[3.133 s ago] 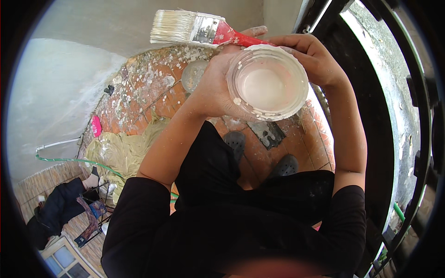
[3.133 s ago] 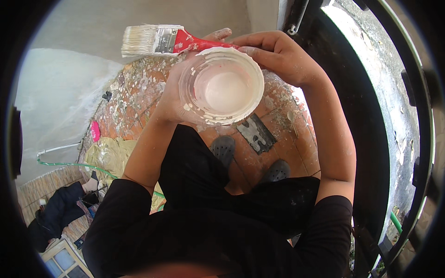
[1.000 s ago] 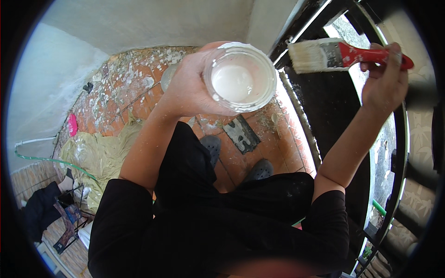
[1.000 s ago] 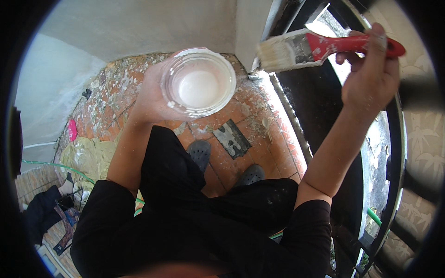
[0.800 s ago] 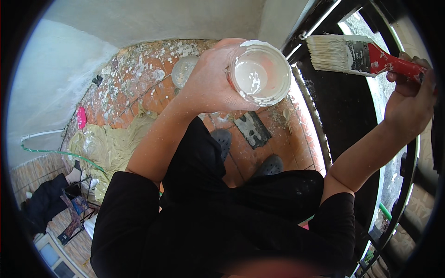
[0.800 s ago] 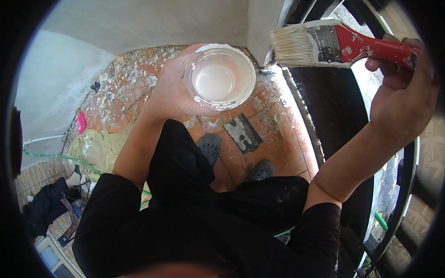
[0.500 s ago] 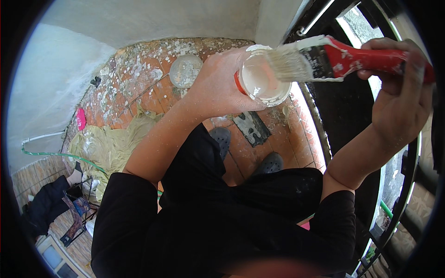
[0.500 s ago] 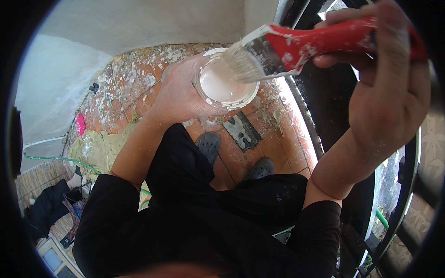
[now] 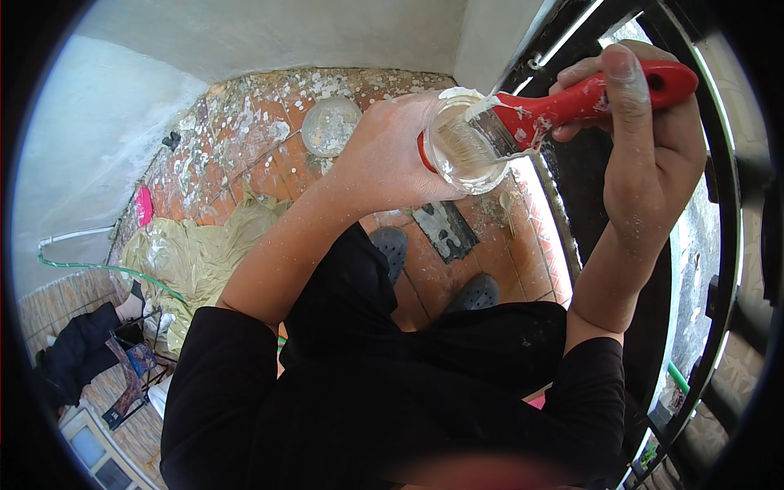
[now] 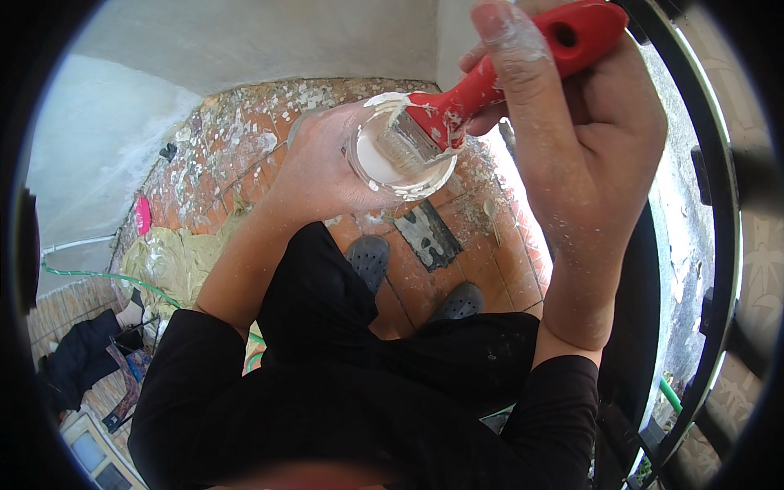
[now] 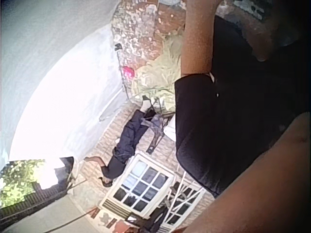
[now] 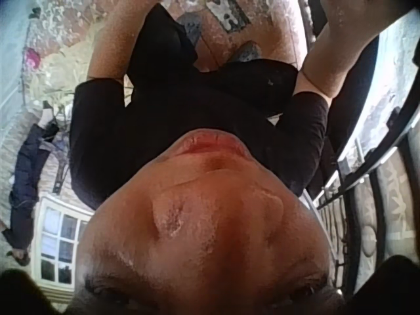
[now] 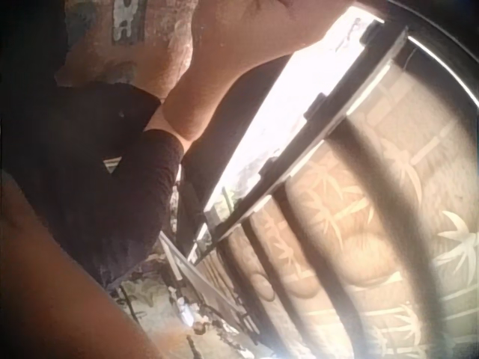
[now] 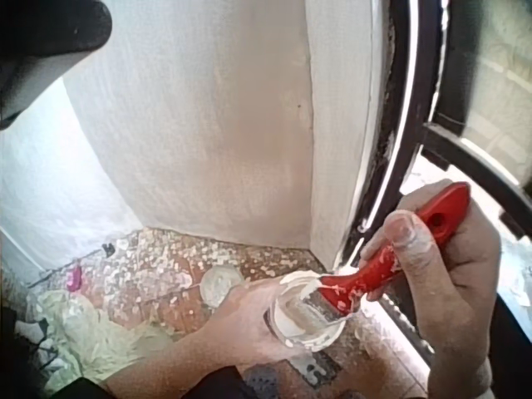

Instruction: The person paints a door frame with white paint using a paintbrush.

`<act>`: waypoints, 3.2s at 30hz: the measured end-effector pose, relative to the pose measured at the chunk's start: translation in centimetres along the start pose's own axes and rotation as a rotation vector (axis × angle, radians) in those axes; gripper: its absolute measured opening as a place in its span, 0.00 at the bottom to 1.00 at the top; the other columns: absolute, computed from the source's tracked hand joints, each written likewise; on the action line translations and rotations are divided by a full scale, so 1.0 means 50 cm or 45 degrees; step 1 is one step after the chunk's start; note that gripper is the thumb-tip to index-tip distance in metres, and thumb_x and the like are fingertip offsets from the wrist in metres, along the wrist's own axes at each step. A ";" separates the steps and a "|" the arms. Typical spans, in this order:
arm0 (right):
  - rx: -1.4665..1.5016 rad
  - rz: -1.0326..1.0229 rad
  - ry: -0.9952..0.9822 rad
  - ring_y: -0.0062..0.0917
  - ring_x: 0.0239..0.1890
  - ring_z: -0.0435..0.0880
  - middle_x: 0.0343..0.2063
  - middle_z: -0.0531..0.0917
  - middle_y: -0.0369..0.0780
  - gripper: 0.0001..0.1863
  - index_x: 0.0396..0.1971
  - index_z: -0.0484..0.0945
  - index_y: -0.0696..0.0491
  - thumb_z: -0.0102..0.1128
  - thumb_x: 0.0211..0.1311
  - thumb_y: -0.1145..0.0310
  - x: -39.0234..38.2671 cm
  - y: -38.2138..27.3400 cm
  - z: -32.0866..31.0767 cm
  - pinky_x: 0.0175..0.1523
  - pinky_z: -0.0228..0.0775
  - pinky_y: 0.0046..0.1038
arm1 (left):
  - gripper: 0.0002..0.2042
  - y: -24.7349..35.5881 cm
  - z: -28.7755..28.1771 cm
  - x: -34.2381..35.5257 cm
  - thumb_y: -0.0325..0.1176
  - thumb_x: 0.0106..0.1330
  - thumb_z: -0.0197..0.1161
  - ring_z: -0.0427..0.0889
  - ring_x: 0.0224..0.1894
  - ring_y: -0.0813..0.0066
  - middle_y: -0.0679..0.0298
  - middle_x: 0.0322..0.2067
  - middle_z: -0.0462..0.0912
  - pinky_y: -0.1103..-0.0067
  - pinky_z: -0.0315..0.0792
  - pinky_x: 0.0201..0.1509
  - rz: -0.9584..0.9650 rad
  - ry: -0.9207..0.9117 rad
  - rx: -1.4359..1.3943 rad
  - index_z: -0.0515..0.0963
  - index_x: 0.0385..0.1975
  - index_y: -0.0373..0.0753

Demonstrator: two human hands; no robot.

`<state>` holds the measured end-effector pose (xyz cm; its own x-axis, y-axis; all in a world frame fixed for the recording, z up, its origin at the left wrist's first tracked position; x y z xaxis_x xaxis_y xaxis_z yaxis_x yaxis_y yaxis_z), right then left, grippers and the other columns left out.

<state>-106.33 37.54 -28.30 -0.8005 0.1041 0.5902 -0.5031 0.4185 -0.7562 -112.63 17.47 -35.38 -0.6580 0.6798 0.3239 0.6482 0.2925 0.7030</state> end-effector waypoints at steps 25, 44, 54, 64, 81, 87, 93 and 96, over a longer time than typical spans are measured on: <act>0.034 0.138 -0.036 0.26 0.33 0.87 0.32 0.85 0.44 0.14 0.45 0.76 0.58 0.56 0.71 0.62 -0.005 0.050 0.051 0.32 0.80 0.21 | 0.33 -0.021 -0.001 -0.007 0.42 0.39 0.77 0.86 0.39 0.60 0.55 0.38 0.85 0.72 0.76 0.44 -0.089 -0.011 -0.066 0.79 0.48 0.35; 0.153 0.174 0.203 0.33 0.35 0.87 0.33 0.84 0.49 0.17 0.46 0.74 0.60 0.48 0.74 0.60 0.014 0.053 -0.034 0.30 0.81 0.24 | 0.31 -0.004 -0.024 -0.003 0.41 0.41 0.77 0.85 0.43 0.61 0.56 0.40 0.85 0.72 0.76 0.49 -0.181 0.033 -0.044 0.79 0.49 0.37; 0.158 0.095 0.001 0.33 0.38 0.87 0.35 0.84 0.49 0.18 0.45 0.74 0.59 0.47 0.75 0.58 0.024 0.057 -0.050 0.34 0.81 0.25 | 0.29 -0.020 -0.032 0.003 0.38 0.40 0.77 0.85 0.42 0.63 0.58 0.40 0.85 0.73 0.76 0.48 -0.173 0.057 0.015 0.80 0.47 0.38; -0.053 0.004 -0.205 0.37 0.38 0.88 0.42 0.80 0.47 0.17 0.48 0.73 0.61 0.49 0.73 0.62 0.013 0.036 -0.090 0.35 0.83 0.27 | 0.27 -0.025 -0.037 0.005 0.33 0.40 0.75 0.85 0.41 0.66 0.58 0.39 0.85 0.74 0.76 0.48 -0.157 0.080 0.036 0.80 0.46 0.36; 0.232 0.145 0.615 0.24 0.18 0.85 0.18 0.83 0.42 0.17 0.26 0.75 0.53 0.54 0.70 0.57 0.036 0.021 -0.092 0.22 0.78 0.22 | 0.27 -0.028 -0.053 0.005 0.32 0.43 0.80 0.84 0.41 0.72 0.60 0.40 0.86 0.76 0.75 0.49 -0.207 0.160 0.130 0.80 0.46 0.33; 0.181 0.499 1.109 0.20 0.12 0.79 0.14 0.80 0.40 0.18 0.22 0.74 0.51 0.55 0.70 0.56 0.029 0.030 -0.106 0.15 0.69 0.18 | 0.24 -0.051 -0.065 0.011 0.33 0.44 0.79 0.85 0.39 0.72 0.60 0.37 0.86 0.76 0.76 0.46 -0.348 0.294 -0.056 0.81 0.43 0.34; 1.080 0.747 0.584 0.44 0.43 0.86 0.38 0.84 0.55 0.13 0.43 0.75 0.64 0.55 0.64 0.70 -0.063 0.135 -0.182 0.50 0.83 0.37 | 0.23 -0.036 -0.050 0.042 0.30 0.45 0.79 0.83 0.38 0.77 0.61 0.36 0.86 0.78 0.77 0.44 -0.366 0.476 -0.299 0.80 0.42 0.30; 1.255 0.893 0.717 0.47 0.44 0.85 0.40 0.81 0.61 0.13 0.42 0.69 0.69 0.53 0.63 0.75 -0.086 0.131 -0.171 0.52 0.83 0.36 | 0.21 -0.031 -0.037 0.056 0.27 0.49 0.76 0.84 0.37 0.77 0.61 0.36 0.86 0.79 0.77 0.44 -0.293 0.497 -0.383 0.79 0.43 0.29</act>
<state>-103.41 47.53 -33.37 -0.8623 0.4837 -0.1499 -0.2581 -0.6744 -0.6917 -116.20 17.65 -34.40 -0.9005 0.3041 0.3108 0.3699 0.1599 0.9152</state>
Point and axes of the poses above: each hand's wrist, its own x-axis towards the middle knuckle, its own z-axis out of the palm, y = z × x, the point moved 2 cm from there along x, towards the middle knuckle
